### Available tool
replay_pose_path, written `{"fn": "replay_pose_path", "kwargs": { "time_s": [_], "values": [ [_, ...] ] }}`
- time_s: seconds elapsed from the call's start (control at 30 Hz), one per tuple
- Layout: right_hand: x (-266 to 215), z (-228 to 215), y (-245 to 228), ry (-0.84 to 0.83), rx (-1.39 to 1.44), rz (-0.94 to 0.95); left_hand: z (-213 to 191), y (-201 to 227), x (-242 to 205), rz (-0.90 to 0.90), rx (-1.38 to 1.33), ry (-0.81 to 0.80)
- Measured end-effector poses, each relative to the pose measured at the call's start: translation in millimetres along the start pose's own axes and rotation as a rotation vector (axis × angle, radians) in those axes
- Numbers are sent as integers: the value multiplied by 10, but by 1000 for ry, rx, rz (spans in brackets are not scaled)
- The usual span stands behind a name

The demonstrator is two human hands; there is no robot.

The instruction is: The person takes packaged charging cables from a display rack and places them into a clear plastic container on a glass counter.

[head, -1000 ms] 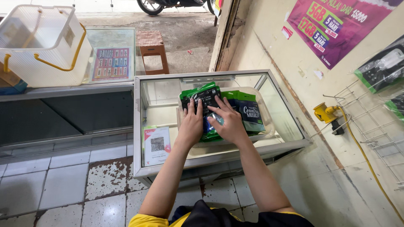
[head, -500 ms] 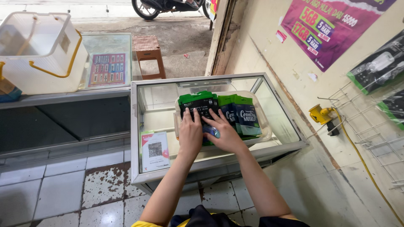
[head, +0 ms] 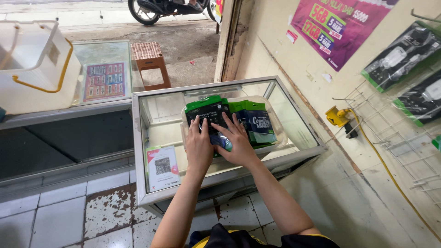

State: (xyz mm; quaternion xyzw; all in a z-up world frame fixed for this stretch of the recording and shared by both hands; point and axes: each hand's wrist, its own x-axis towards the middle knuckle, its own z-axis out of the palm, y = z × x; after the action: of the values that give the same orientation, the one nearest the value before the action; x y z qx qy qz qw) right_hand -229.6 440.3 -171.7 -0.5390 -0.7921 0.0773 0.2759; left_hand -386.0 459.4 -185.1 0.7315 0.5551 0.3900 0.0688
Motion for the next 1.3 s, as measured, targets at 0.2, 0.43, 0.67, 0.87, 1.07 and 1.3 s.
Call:
{"fn": "replay_pose_path", "kwargs": {
  "time_s": [0.2, 0.43, 0.67, 0.87, 1.07, 1.3],
  "values": [
    [-274, -340, -23, 242, 320, -40, -144, 541, -125, 184, -339, 216],
    [-1125, -1115, 64, 627, 251, 94, 99, 1515, -328, 449, -790, 88],
    [-2271, -1856, 53, 977, 6, 256, 539, 2689, -765, 691, -1195, -230],
    [-3311, -2283, -52, 1296, -216, 220, 631, 3691, -1257, 786, -1423, -509],
    [-4135, -2902, 203, 1525, -414, 364, 869, 4615, -1565, 794, -1473, -553],
    [-4530, -3280, 822, 1419, -379, 551, 1593, 5323, -1766, 633, -1499, -524]
  ]
}}
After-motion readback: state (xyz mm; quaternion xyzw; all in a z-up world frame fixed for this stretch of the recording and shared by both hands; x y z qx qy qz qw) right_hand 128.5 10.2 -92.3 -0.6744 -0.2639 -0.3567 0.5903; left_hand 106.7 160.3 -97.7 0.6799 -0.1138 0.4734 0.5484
